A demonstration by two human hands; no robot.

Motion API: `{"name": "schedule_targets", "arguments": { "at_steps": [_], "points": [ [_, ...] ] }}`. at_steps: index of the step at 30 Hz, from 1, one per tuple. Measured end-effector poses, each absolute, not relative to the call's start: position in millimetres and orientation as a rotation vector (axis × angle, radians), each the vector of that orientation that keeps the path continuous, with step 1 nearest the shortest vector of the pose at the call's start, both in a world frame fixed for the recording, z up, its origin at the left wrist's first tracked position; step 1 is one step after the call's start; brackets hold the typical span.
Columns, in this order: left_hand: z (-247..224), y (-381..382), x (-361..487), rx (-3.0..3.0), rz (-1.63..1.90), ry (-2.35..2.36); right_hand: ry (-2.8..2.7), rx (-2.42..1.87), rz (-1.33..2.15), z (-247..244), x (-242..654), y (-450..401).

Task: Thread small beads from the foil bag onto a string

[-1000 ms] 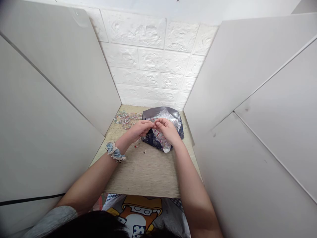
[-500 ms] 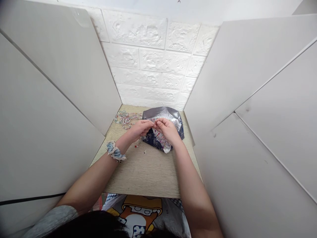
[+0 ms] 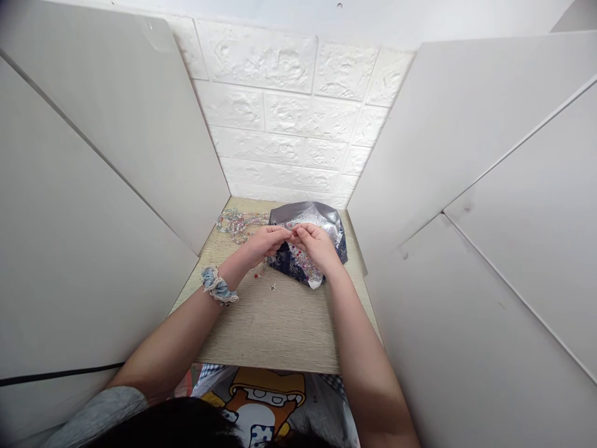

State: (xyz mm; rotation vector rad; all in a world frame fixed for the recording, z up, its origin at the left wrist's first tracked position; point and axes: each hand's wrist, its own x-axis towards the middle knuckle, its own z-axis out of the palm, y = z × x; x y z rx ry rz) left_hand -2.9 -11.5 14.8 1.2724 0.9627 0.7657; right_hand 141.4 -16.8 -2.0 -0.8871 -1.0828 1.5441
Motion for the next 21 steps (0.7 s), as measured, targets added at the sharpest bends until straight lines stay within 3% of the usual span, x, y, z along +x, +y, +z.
{"name": "schedule_targets", "arguments": {
  "at_steps": [21],
  "points": [
    [14.9, -10.4, -2.9, 1.311, 0.793, 0.988, -1.095, -0.907, 1.512, -0.7, 139.0, -19.3]
  ]
}}
